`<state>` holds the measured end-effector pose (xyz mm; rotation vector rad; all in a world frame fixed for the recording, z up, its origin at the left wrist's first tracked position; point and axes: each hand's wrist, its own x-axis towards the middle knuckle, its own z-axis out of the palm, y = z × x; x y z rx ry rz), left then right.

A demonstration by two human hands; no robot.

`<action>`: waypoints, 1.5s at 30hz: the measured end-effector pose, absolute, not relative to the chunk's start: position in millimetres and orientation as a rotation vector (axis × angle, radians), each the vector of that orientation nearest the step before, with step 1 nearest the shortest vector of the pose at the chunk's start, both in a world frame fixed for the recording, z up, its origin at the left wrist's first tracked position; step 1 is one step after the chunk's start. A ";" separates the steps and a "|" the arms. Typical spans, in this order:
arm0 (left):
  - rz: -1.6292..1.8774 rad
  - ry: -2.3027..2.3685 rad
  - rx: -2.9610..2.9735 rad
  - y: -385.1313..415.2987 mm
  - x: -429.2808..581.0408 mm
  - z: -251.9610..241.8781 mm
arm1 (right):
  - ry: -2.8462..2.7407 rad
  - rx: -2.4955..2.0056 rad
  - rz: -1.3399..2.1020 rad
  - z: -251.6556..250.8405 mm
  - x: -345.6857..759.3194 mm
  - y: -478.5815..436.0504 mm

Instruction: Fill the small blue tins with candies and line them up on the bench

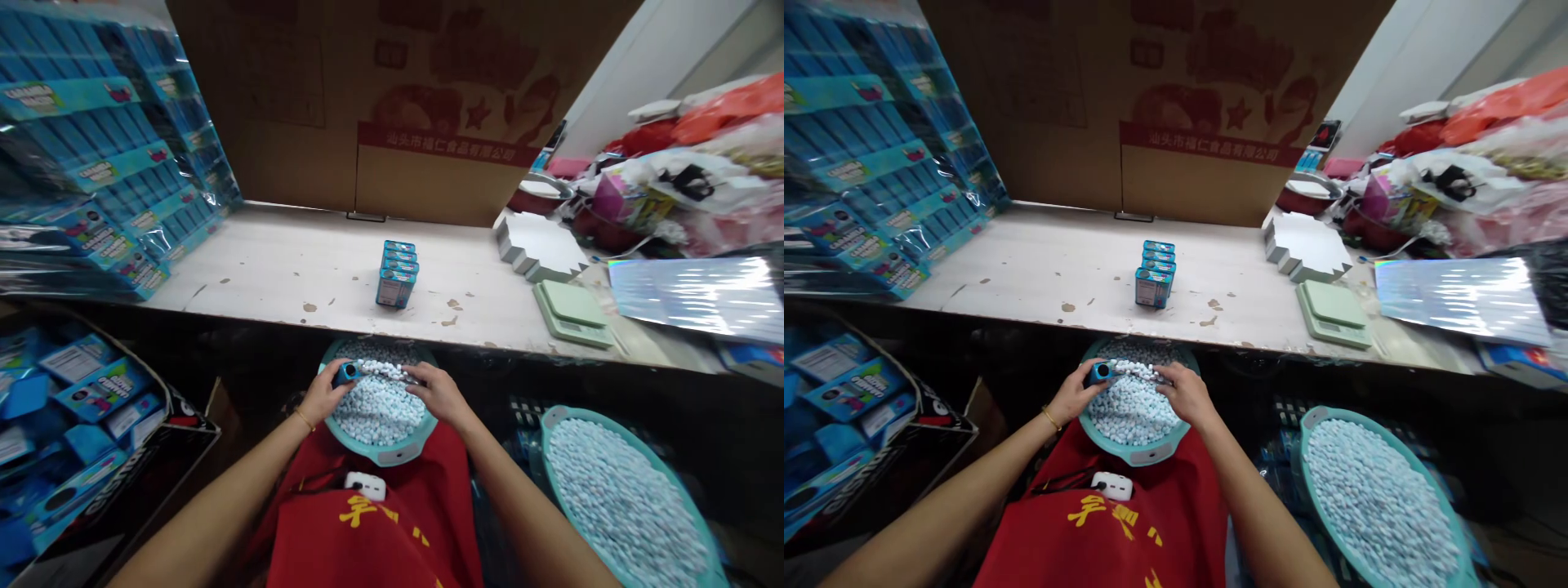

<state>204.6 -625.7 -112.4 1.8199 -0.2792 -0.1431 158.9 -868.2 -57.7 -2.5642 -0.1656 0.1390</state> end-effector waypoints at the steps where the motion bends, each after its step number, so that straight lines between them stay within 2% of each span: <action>1: -0.128 -0.305 1.840 -628.9 204.5 -114.6 | -0.209 -2.643 0.171 -47.9 159.1 -865.2; 7: -0.081 -0.457 1.967 -635.8 202.3 -122.7 | -0.352 -3.022 0.335 -10.4 162.7 -834.3; 11: -0.109 -0.423 1.961 -638.1 201.2 -121.1 | -0.431 -3.093 0.294 3.5 164.9 -814.0; 15: -0.120 -0.284 1.868 -636.0 202.3 -119.7 | -0.393 -3.089 0.271 6.7 158.1 -831.8; 20: -0.209 -0.022 1.652 -628.9 203.3 -127.9 | -0.060 -3.089 0.430 -48.8 139.1 -883.2; 25: -0.353 0.204 1.330 -640.4 200.8 -148.7 | 0.026 -2.939 0.377 -130.6 141.8 -857.1; 31: -0.467 0.163 1.207 -646.0 197.7 -143.2 | 0.043 -2.670 0.215 -160.1 156.3 -823.4; 37: -0.223 0.080 1.474 -611.9 199.7 -125.4 | 0.058 -2.486 0.206 -142.4 153.2 -856.0; 45: -0.088 -0.191 1.850 -614.1 202.0 -124.0 | -0.126 -2.554 0.173 -63.3 153.5 -867.1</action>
